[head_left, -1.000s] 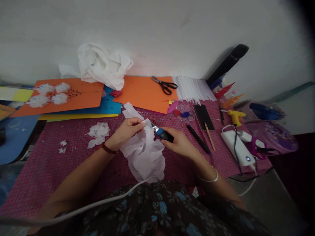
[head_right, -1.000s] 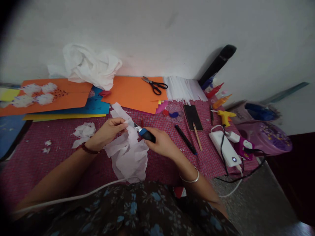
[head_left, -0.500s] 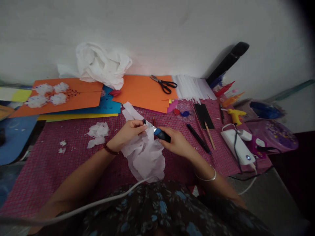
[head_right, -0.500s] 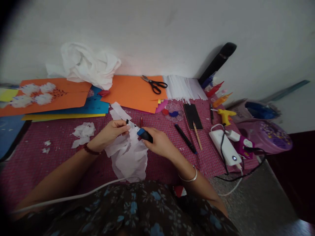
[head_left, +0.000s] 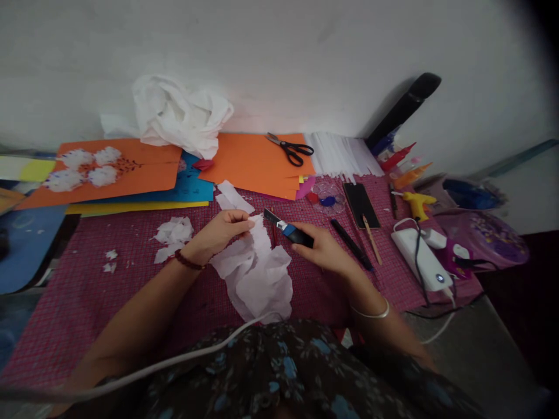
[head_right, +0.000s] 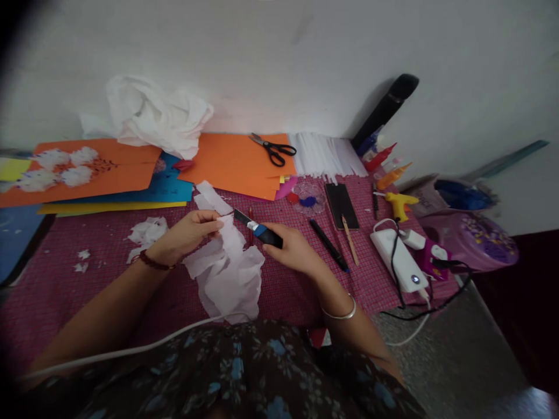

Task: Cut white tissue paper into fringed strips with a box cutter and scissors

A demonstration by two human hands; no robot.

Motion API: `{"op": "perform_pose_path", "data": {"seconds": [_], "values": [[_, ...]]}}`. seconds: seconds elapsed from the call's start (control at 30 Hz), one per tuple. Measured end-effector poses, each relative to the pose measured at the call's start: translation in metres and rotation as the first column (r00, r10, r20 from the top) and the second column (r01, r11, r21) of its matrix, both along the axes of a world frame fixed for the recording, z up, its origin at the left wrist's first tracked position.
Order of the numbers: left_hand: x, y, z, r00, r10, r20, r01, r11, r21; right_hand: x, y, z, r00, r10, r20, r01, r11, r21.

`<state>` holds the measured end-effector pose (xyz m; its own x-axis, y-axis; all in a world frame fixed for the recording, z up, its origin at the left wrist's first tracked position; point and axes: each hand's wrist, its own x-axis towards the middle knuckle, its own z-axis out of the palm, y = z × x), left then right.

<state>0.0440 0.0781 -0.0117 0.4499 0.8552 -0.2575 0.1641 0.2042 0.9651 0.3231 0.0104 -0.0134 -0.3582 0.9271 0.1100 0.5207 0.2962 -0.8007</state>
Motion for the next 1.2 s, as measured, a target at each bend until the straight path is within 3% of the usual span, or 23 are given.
{"op": "perform_pose_path", "data": {"seconds": [0.27,0.43,0.57,0.73,0.83,0.93,1.07,1.2], "values": [[0.003,0.002,-0.002,0.996,0.039,0.077,-0.038,0.999,-0.018,0.019,0.016,-0.025,0.963,-0.162,-0.215,0.142,0.984,-0.105],[0.01,-0.001,0.002,0.967,0.138,0.212,-0.114,0.986,-0.124,0.031,0.03,-0.046,0.917,-0.295,-0.267,0.257,0.952,-0.169],[0.009,0.002,0.021,0.857,0.379,0.349,-0.277,0.91,-0.309,0.031,0.036,-0.056,0.894,-0.314,-0.319,0.27,0.947,-0.174],[-0.013,0.042,0.057,0.778,0.516,0.358,-0.461,0.856,-0.233,0.03,0.038,-0.061,0.902,-0.306,-0.306,0.275,0.951,-0.14],[-0.024,0.074,0.074,0.8,0.529,0.282,-0.501,0.849,-0.169,0.029,0.038,-0.062,0.913,-0.278,-0.299,0.255,0.96,-0.113],[-0.022,0.093,0.081,0.83,0.537,0.15,-0.523,0.843,-0.128,0.027,0.038,-0.063,0.918,-0.256,-0.303,0.24,0.967,-0.09],[-0.005,0.097,0.081,0.87,0.484,0.09,-0.479,0.875,-0.071,0.027,0.04,-0.065,0.917,-0.251,-0.309,0.244,0.968,-0.063],[0.013,0.098,0.075,0.936,0.338,0.098,-0.339,0.941,-0.006,0.027,0.042,-0.067,0.916,-0.25,-0.315,0.247,0.968,-0.048]]}}
